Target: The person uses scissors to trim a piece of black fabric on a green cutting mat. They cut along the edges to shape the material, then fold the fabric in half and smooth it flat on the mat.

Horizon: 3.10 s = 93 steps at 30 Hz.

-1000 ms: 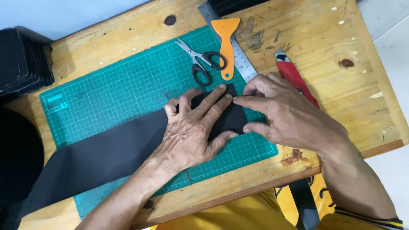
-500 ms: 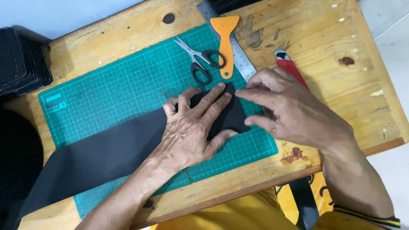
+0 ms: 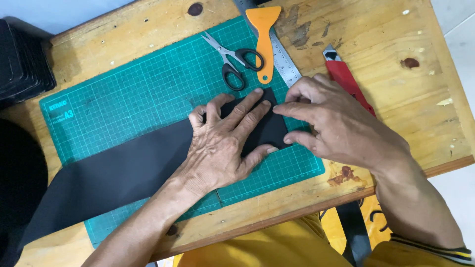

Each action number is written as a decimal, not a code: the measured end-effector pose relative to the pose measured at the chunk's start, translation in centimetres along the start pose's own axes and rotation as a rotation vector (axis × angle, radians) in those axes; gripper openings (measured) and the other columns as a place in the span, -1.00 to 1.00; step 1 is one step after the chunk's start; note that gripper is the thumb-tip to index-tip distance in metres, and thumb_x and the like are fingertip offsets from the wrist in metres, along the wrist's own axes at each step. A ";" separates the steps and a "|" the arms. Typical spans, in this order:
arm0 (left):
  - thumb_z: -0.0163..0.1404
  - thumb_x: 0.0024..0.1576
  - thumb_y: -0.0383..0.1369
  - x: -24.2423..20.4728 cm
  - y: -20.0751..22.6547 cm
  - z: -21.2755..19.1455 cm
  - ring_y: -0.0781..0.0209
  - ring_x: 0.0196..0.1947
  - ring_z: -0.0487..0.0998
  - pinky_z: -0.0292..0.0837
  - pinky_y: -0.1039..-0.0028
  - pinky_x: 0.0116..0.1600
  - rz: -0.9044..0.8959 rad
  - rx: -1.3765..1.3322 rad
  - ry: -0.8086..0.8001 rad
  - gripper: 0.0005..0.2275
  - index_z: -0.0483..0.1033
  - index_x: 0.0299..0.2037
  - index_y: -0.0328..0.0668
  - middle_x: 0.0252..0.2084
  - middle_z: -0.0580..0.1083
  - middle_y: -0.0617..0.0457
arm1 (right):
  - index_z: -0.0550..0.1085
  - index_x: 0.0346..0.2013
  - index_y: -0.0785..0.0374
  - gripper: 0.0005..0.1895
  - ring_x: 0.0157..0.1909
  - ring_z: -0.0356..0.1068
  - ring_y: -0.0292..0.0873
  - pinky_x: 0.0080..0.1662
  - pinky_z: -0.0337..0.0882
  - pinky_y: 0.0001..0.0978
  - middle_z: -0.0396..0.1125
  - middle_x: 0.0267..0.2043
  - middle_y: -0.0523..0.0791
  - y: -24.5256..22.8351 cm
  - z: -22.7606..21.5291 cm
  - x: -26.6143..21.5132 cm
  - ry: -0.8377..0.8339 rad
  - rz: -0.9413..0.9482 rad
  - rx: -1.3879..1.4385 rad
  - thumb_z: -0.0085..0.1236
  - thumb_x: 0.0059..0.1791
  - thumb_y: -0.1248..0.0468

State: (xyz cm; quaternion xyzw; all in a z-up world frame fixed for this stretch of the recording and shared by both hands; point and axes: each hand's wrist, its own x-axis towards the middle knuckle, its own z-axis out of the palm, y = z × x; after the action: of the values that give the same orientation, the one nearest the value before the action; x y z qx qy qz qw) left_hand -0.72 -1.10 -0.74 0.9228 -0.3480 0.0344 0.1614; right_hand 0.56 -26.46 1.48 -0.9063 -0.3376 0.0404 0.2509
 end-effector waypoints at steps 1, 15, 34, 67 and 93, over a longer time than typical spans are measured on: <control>-0.12 0.26 0.19 0.0 0.0 0.0 -0.21 0.26 0.30 0.08 0.02 0.05 0.001 -0.001 -0.001 -0.38 0.29 0.43 0.06 0.52 0.21 0.13 | 0.56 0.12 0.25 -0.41 0.06 0.26 0.02 0.10 0.30 -0.08 0.30 -0.02 -0.04 0.0 0.0 0.0 0.000 0.002 0.001 0.43 -0.18 0.13; -0.12 0.22 0.20 0.0 0.1 0.2 -0.22 0.25 0.31 0.11 -0.02 0.04 -0.016 0.013 0.000 -0.37 0.31 0.42 0.10 0.51 0.22 0.17 | 0.55 0.07 0.30 -0.41 0.07 0.26 0.05 0.11 0.28 -0.04 0.28 -0.01 -0.01 -0.6 0.2 0.2 0.049 -0.046 -0.070 0.42 -0.15 0.03; -0.09 0.22 0.21 -0.4 -0.1 0.4 -0.26 0.29 0.29 0.14 -0.10 0.08 -0.028 -0.004 -0.036 -0.34 0.22 0.46 0.10 0.54 0.15 0.15 | 0.53 0.13 0.21 -0.41 0.16 0.27 -0.05 0.04 0.31 -0.09 0.37 0.32 -0.17 -2.0 0.7 0.0 0.018 -0.051 -0.432 0.24 -0.09 -0.06; -0.23 0.35 0.16 -17.9 -10.7 -6.5 -0.18 0.54 0.20 0.15 -0.05 0.40 -0.075 0.211 0.004 -0.45 0.19 0.51 0.27 0.58 0.08 0.06 | 0.66 0.05 0.31 -0.43 0.19 0.46 -0.02 0.23 0.42 -0.16 0.49 0.34 -0.09 -0.1 2.2 -0.5 0.033 -0.074 -0.371 0.39 -0.12 -0.01; -0.27 0.31 0.14 -17.4 -11.5 -7.1 -0.12 0.46 0.28 0.07 0.08 0.27 -0.066 0.121 0.044 -0.47 0.35 0.42 0.23 0.50 0.25 0.05 | 0.62 0.06 0.25 -0.49 0.20 0.47 -0.01 0.12 0.40 -0.09 0.46 0.35 -0.11 -1.4 1.2 -0.4 -0.004 -0.011 -0.393 0.30 -0.07 0.01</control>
State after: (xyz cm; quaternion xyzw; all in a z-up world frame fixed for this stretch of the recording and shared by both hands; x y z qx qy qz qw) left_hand -6.02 20.28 -0.25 0.9409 -0.3111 0.0701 0.1141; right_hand -0.87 -25.29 1.05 -0.9359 -0.3446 -0.0257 0.0686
